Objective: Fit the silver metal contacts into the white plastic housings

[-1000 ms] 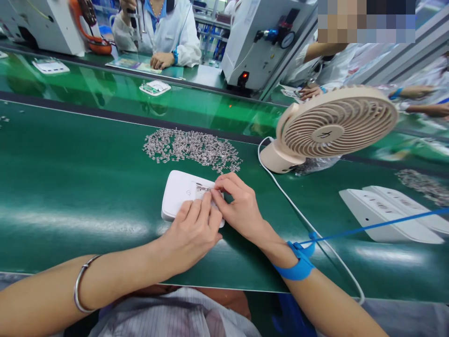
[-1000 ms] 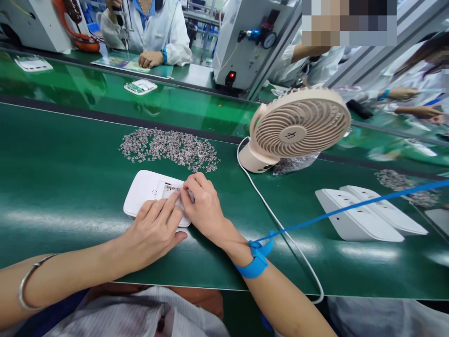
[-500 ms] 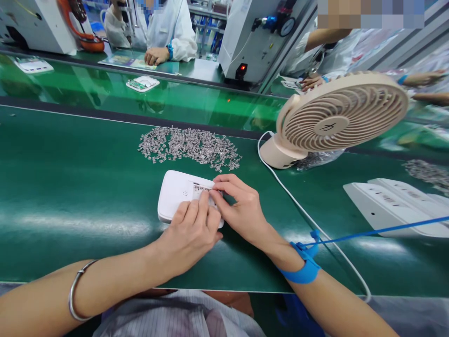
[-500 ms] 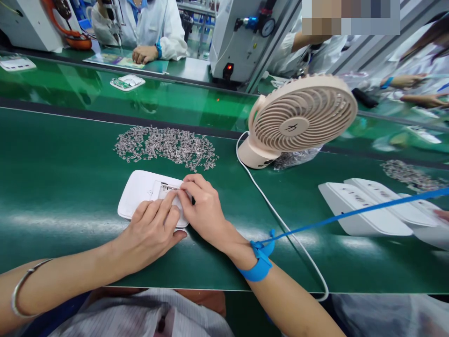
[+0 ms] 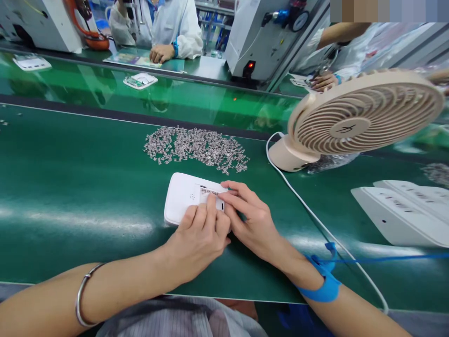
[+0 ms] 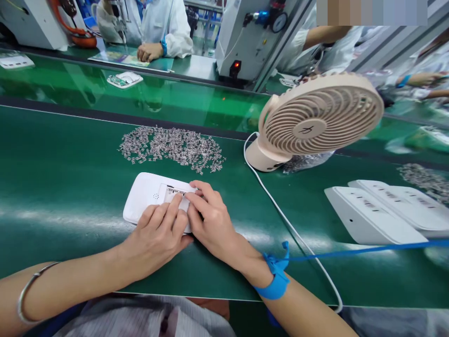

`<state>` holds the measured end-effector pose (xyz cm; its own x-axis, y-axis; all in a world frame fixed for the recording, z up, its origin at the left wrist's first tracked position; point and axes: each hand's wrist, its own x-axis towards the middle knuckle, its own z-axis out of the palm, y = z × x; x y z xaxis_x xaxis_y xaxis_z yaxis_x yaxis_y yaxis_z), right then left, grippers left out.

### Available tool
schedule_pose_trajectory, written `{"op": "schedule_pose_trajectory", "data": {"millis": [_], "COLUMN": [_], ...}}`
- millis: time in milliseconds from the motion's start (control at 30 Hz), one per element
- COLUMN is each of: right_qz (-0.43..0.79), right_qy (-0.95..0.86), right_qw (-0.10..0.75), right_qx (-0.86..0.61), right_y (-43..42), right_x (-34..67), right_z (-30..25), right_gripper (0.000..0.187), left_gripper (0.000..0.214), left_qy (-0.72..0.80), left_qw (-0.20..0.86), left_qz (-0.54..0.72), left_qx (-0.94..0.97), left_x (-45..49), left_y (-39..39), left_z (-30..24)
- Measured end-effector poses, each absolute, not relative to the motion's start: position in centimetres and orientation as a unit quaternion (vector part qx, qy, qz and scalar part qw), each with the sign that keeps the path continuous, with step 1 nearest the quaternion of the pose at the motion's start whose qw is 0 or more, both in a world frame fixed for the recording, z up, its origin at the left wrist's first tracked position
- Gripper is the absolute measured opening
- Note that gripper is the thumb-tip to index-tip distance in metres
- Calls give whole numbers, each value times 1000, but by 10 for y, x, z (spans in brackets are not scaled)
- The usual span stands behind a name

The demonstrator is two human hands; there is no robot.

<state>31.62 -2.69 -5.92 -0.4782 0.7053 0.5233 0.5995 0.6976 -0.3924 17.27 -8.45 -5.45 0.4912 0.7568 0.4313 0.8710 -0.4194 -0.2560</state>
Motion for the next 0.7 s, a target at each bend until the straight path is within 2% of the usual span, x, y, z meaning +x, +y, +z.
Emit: {"op": "schedule_pose_trajectory", "data": {"millis": [100,200,367,467,600,700], "right_qz": [12,25,184,246,313,393], "right_qy": [-890,-892,-805,-761,-694,-657], "right_qw": [291,282,376,376,429,460], "right_qx": [-351,-353,-421,-468,-487,-450], "right_y": [-27,-25,-14,-6,-13,-49], "right_x": [317,317,314,309,300,308], "right_z": [-54,-53,-61,-62,-36,-8], "right_gripper": [23,24,10,2,8,16], "left_gripper": [32,28,26,24,27,32], "left_qy": [-491,-488,-482,-481,-508,-586], "left_qw": [235,244,255,259,282,248], "left_qz": [-126,-121,-97,-82,-32,35], "left_qx": [-829,-829,-832,-834,-814,-771], "left_x": [174,175,176,178,173,158], "left_y": [-84,-83,-84,-87,-82,-68], "left_z": [-54,-54,-55,-51,-41,-32]}}
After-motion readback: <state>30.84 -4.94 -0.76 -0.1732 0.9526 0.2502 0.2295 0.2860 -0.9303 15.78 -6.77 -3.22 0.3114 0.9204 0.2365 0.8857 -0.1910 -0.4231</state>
